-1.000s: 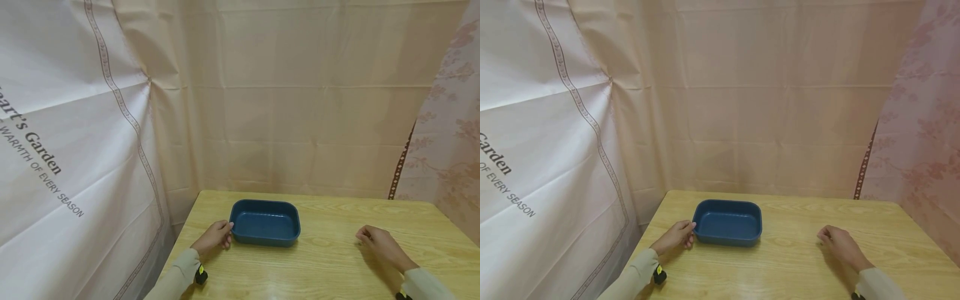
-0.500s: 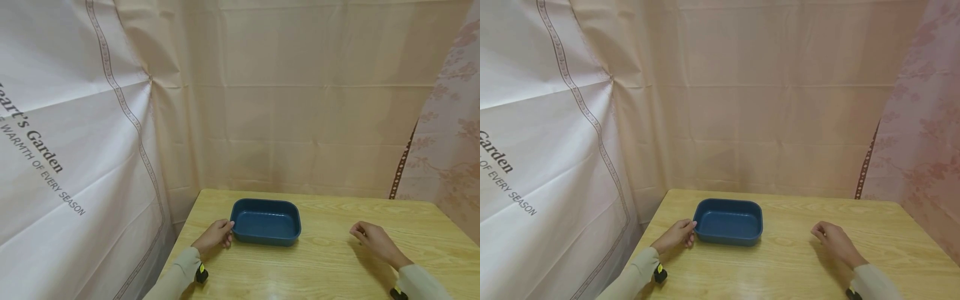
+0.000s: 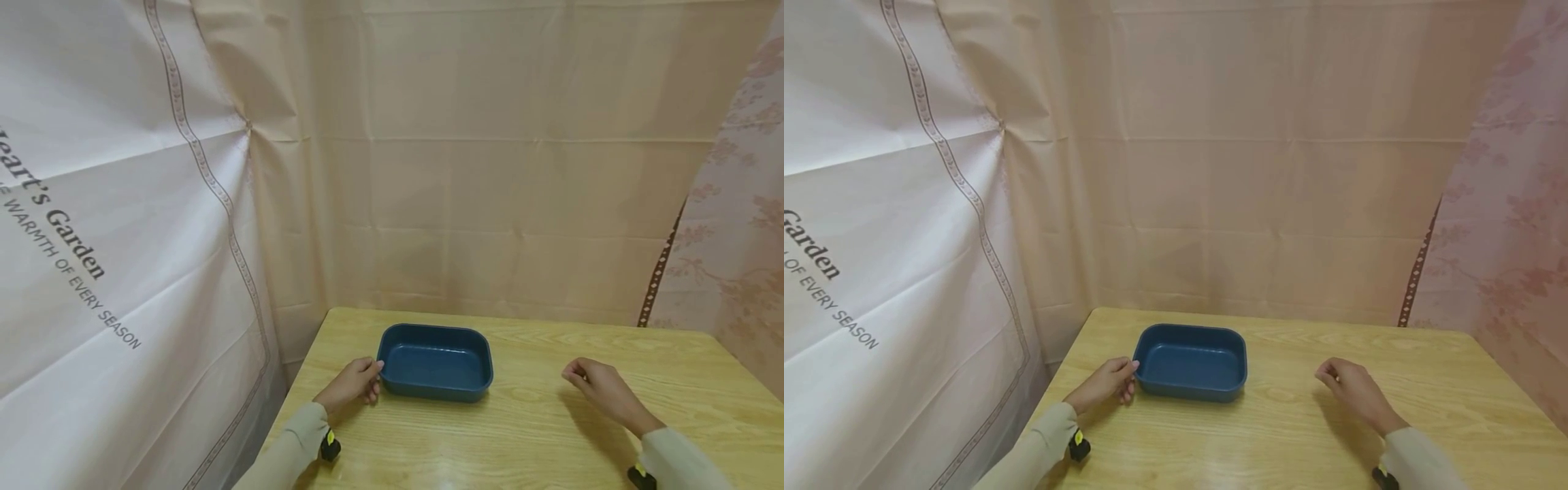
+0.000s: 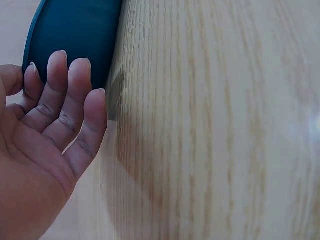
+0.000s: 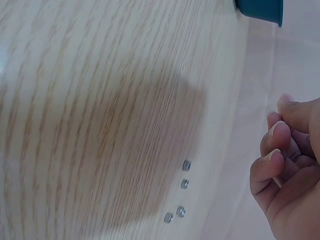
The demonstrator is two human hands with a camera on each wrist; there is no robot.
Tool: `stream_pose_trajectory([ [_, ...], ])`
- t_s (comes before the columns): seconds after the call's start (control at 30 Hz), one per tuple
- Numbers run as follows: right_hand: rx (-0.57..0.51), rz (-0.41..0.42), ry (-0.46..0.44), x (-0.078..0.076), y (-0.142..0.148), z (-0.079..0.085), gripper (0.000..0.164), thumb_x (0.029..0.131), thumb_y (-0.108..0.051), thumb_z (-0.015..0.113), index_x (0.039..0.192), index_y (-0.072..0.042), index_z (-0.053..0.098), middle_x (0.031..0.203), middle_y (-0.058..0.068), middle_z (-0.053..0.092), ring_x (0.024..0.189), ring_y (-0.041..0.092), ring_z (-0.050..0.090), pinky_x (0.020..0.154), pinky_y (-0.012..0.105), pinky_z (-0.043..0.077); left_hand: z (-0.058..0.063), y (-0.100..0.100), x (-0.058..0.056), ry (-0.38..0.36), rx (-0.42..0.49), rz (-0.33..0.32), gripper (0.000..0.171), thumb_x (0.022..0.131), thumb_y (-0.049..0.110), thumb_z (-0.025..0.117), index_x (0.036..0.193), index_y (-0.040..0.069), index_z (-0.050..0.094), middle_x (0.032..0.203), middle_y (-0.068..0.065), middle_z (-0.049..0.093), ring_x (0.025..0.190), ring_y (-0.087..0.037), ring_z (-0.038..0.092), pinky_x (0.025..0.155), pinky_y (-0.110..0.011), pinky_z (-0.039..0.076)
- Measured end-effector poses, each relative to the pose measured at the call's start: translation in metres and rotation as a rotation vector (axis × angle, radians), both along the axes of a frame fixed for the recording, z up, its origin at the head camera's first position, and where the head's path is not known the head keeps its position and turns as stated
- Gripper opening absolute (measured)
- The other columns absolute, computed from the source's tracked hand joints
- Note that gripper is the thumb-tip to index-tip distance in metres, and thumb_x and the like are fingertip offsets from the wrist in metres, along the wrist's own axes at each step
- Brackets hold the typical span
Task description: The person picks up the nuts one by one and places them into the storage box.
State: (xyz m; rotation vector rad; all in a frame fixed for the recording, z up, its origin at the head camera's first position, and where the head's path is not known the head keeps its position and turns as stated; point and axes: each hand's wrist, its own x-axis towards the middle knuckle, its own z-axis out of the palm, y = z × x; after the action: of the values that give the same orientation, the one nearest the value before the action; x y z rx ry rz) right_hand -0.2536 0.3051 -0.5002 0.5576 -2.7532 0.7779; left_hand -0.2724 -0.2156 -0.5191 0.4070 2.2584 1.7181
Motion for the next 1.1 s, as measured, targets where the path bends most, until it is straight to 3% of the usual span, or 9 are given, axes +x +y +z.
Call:
stream_pose_trajectory([
  [1.1, -0.046, 0.015, -0.035, -0.007, -0.032, 0.012, 0.013, 0.103, -0.014, 0.065, 0.102, -0.001, 0.069, 0.081, 0.001, 0.064, 0.058, 0.005, 0.044, 0.052, 0.026, 0.042, 0.001, 0.0, 0.001, 0.007, -0.007, 0.0, 0.043, 0.112, 0.036, 0.046, 0.1, -0.005, 0.057, 0.079, -0.009, 0.063, 0.063, -0.017, 0.062, 0.058, -0.03, 0.053],
])
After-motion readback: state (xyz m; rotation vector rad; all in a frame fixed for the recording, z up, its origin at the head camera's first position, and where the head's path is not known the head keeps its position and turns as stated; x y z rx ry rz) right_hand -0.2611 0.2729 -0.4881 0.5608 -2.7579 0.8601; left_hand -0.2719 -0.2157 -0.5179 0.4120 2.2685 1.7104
